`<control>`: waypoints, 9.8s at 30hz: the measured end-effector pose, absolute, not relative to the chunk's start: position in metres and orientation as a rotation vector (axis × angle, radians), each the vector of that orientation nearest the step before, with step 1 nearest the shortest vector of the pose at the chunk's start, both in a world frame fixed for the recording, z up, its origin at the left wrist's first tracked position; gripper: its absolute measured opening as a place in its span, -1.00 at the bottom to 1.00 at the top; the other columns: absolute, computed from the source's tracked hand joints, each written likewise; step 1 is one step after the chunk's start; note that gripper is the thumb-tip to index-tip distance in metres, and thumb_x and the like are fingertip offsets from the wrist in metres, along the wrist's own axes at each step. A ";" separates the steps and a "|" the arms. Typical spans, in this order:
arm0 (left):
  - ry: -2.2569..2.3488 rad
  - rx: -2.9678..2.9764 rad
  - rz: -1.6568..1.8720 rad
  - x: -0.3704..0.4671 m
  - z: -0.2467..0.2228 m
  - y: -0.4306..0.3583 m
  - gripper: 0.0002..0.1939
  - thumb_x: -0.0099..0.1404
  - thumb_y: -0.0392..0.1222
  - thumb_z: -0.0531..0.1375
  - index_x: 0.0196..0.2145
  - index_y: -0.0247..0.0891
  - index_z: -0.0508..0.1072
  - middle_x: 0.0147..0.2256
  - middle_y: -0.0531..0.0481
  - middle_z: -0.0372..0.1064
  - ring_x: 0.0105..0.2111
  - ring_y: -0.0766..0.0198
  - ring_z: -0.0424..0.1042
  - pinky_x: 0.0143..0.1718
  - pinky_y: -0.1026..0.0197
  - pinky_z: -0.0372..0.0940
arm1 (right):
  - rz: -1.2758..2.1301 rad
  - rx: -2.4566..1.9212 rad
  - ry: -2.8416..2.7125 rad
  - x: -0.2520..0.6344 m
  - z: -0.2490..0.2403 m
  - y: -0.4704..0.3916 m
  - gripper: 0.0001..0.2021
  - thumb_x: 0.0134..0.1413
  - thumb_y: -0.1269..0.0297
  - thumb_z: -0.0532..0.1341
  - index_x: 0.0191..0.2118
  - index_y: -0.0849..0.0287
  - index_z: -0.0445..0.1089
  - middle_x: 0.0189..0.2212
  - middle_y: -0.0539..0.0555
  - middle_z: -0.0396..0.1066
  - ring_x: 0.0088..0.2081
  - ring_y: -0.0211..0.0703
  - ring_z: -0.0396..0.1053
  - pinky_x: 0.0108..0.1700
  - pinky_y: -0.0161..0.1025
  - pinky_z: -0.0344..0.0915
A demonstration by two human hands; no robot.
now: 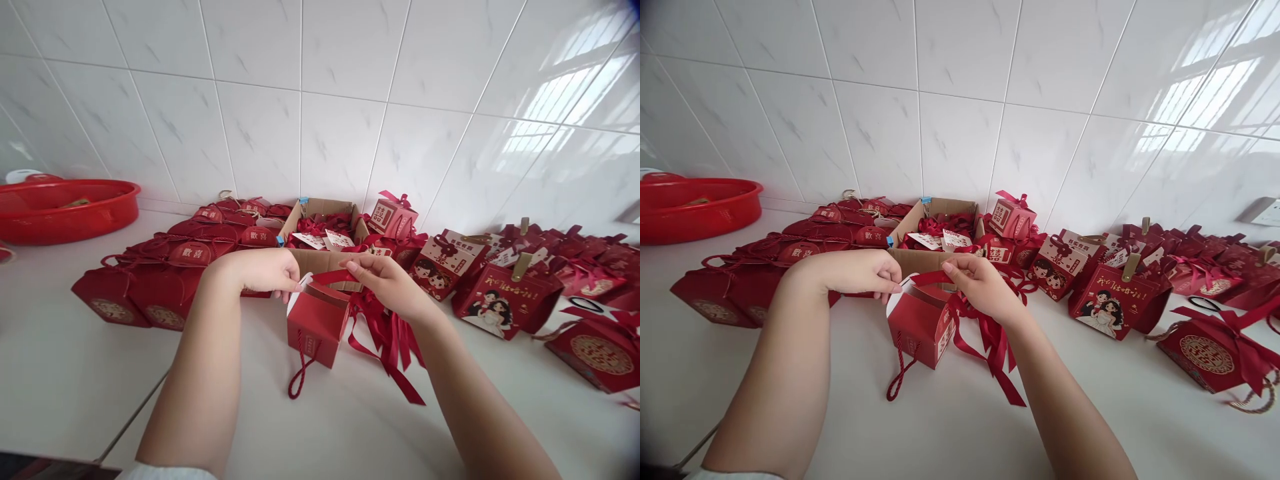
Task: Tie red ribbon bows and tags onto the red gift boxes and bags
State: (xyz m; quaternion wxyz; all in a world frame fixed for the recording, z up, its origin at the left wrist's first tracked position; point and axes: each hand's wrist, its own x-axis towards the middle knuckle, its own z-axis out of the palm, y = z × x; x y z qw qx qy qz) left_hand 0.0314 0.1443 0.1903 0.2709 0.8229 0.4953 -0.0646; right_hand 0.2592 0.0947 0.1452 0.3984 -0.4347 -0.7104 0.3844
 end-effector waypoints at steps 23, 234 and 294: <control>1.181 2.191 -0.089 0.028 0.185 0.154 -0.49 0.16 0.14 0.17 0.00 -0.14 0.46 -0.35 0.02 0.57 -0.28 0.17 0.49 -0.33 0.27 0.22 | 0.901 -1.212 -1.738 0.250 0.129 0.106 -0.61 0.09 -0.08 0.18 -0.35 0.20 0.47 -0.44 0.07 0.41 -0.32 -0.08 0.34 -0.33 -0.21 0.25; 0.620 1.629 1.839 0.068 0.210 0.084 -0.69 0.07 -0.28 0.39 -0.54 -0.22 0.28 -0.53 0.14 0.27 -0.50 0.42 0.32 -0.43 0.34 0.30 | 0.694 -0.682 -1.193 0.289 0.172 0.061 -0.94 0.03 0.25 0.37 -0.39 0.06 0.51 -0.41 -0.07 0.50 -0.37 -0.33 0.41 -0.28 -0.37 0.38; 0.672 1.776 1.955 0.077 0.214 0.063 -0.78 0.07 -0.15 0.41 -0.50 -0.11 0.40 -0.50 0.07 0.38 -0.46 0.26 0.39 -0.47 0.11 0.30 | 0.572 -0.667 -1.225 0.285 0.180 0.040 -0.94 -0.04 0.28 0.41 -0.41 0.00 0.53 -0.55 -0.09 0.37 -0.49 -0.34 0.30 -0.47 -0.37 0.27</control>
